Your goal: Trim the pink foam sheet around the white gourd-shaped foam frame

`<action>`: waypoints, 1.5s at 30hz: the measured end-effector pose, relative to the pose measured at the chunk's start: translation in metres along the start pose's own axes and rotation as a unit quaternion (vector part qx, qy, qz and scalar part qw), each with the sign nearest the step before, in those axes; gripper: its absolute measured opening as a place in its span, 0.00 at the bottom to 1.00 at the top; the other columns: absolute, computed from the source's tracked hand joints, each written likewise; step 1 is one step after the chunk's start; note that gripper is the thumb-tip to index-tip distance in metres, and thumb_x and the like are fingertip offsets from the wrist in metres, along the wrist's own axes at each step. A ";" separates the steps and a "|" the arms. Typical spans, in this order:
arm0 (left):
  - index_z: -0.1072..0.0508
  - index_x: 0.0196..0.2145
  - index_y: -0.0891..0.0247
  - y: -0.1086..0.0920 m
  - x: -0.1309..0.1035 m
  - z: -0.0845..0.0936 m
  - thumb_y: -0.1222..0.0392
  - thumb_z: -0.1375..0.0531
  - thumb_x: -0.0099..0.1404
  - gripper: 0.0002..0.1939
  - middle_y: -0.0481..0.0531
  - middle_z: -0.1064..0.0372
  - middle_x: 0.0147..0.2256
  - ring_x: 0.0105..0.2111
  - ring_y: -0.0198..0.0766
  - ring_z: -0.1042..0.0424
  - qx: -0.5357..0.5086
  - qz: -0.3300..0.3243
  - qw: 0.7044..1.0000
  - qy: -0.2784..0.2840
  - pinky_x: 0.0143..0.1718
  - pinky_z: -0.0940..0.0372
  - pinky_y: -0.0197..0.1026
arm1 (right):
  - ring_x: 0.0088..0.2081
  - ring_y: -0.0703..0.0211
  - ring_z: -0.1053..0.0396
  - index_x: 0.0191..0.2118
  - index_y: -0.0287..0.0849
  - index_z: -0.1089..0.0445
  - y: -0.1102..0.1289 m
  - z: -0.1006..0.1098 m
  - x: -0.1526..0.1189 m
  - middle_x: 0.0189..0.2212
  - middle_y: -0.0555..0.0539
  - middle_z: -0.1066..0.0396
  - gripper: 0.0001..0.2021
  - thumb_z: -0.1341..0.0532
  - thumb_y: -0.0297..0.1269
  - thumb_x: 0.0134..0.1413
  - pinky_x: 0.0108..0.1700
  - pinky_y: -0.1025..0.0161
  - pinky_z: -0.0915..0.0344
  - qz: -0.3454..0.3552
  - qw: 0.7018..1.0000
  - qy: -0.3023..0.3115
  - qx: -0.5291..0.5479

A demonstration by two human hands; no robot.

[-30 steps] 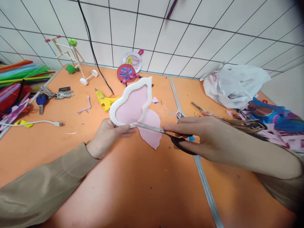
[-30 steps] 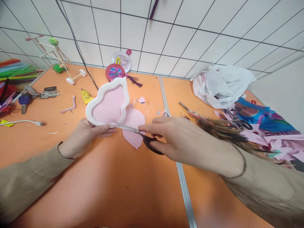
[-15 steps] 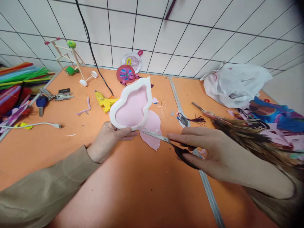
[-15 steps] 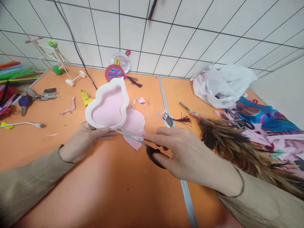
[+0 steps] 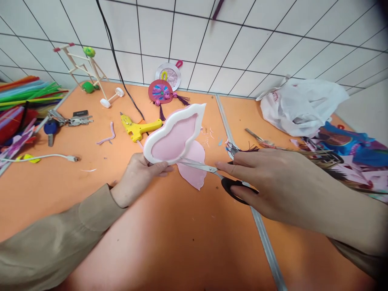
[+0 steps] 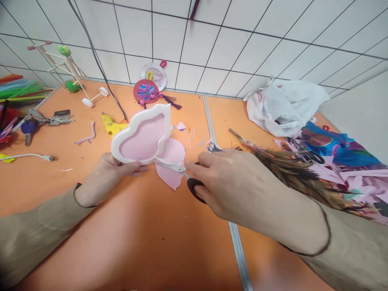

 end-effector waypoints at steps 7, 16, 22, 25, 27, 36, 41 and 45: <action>0.19 0.30 0.63 0.003 0.001 0.000 0.55 0.31 0.51 0.10 0.53 0.18 0.30 0.35 0.47 0.19 0.079 -0.012 0.997 -0.021 0.40 0.25 0.48 | 0.23 0.61 0.40 0.40 0.42 0.27 0.004 0.000 0.003 0.27 0.48 0.29 0.09 0.44 0.32 0.58 0.31 0.60 0.55 0.014 0.999 0.040 -0.033; 0.20 0.26 0.62 0.004 0.002 -0.001 0.52 0.34 0.52 0.10 0.54 0.19 0.29 0.34 0.48 0.21 0.138 -0.028 0.989 -0.036 0.39 0.26 0.49 | 0.23 0.61 0.38 0.41 0.43 0.26 0.004 -0.001 0.003 0.29 0.47 0.28 0.11 0.45 0.34 0.60 0.30 0.60 0.56 -0.021 0.998 0.062 -0.018; 0.21 0.25 0.62 0.002 0.002 0.001 0.51 0.34 0.52 0.11 0.54 0.20 0.28 0.32 0.47 0.21 0.158 -0.048 0.986 -0.029 0.37 0.26 0.49 | 0.24 0.62 0.38 0.42 0.46 0.26 -0.006 -0.004 0.007 0.28 0.50 0.30 0.11 0.44 0.34 0.57 0.28 0.63 0.57 -0.036 0.992 0.103 0.058; 0.21 0.25 0.62 -0.001 0.002 0.002 0.51 0.34 0.52 0.11 0.54 0.19 0.28 0.33 0.48 0.21 0.155 -0.054 0.986 -0.026 0.38 0.26 0.50 | 0.24 0.62 0.38 0.42 0.46 0.26 -0.010 -0.005 0.009 0.27 0.50 0.31 0.11 0.43 0.33 0.56 0.27 0.63 0.57 -0.041 0.990 0.108 0.078; 0.21 0.27 0.62 -0.002 0.002 0.003 0.51 0.34 0.52 0.11 0.54 0.19 0.29 0.33 0.48 0.20 0.147 -0.050 0.988 -0.026 0.38 0.25 0.49 | 0.24 0.62 0.36 0.41 0.46 0.26 -0.010 -0.005 0.010 0.28 0.50 0.30 0.10 0.43 0.33 0.57 0.26 0.63 0.57 -0.041 0.989 0.112 0.084; 0.19 0.33 0.64 -0.002 0.000 0.002 0.53 0.30 0.53 0.13 0.55 0.18 0.32 0.37 0.50 0.19 0.067 -0.027 0.997 -0.008 0.41 0.24 0.50 | 0.24 0.61 0.36 0.39 0.43 0.26 0.004 -0.003 0.006 0.30 0.47 0.29 0.12 0.47 0.33 0.60 0.27 0.62 0.57 -0.057 0.994 0.084 0.036; 0.18 0.35 0.65 -0.005 -0.001 0.000 0.53 0.27 0.51 0.16 0.57 0.18 0.35 0.37 0.49 0.18 0.014 0.000 1.000 0.007 0.43 0.23 0.49 | 0.23 0.62 0.39 0.38 0.40 0.27 0.010 -0.003 0.002 0.26 0.48 0.32 0.12 0.48 0.33 0.62 0.28 0.61 0.57 -0.032 0.999 0.029 -0.001; 0.18 0.36 0.65 -0.007 -0.003 -0.002 0.53 0.26 0.50 0.18 0.57 0.18 0.36 0.37 0.49 0.18 -0.002 0.004 1.000 0.010 0.44 0.23 0.49 | 0.23 0.61 0.39 0.38 0.40 0.27 0.012 -0.003 0.001 0.25 0.48 0.32 0.12 0.48 0.32 0.62 0.27 0.60 0.58 -0.026 1.000 0.005 -0.010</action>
Point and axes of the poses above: each hand's wrist, its own x-axis towards the middle knuckle, its own z-axis out of the back of the hand, y = z × x, the point moved 1 cm from there along x, towards the middle knuckle
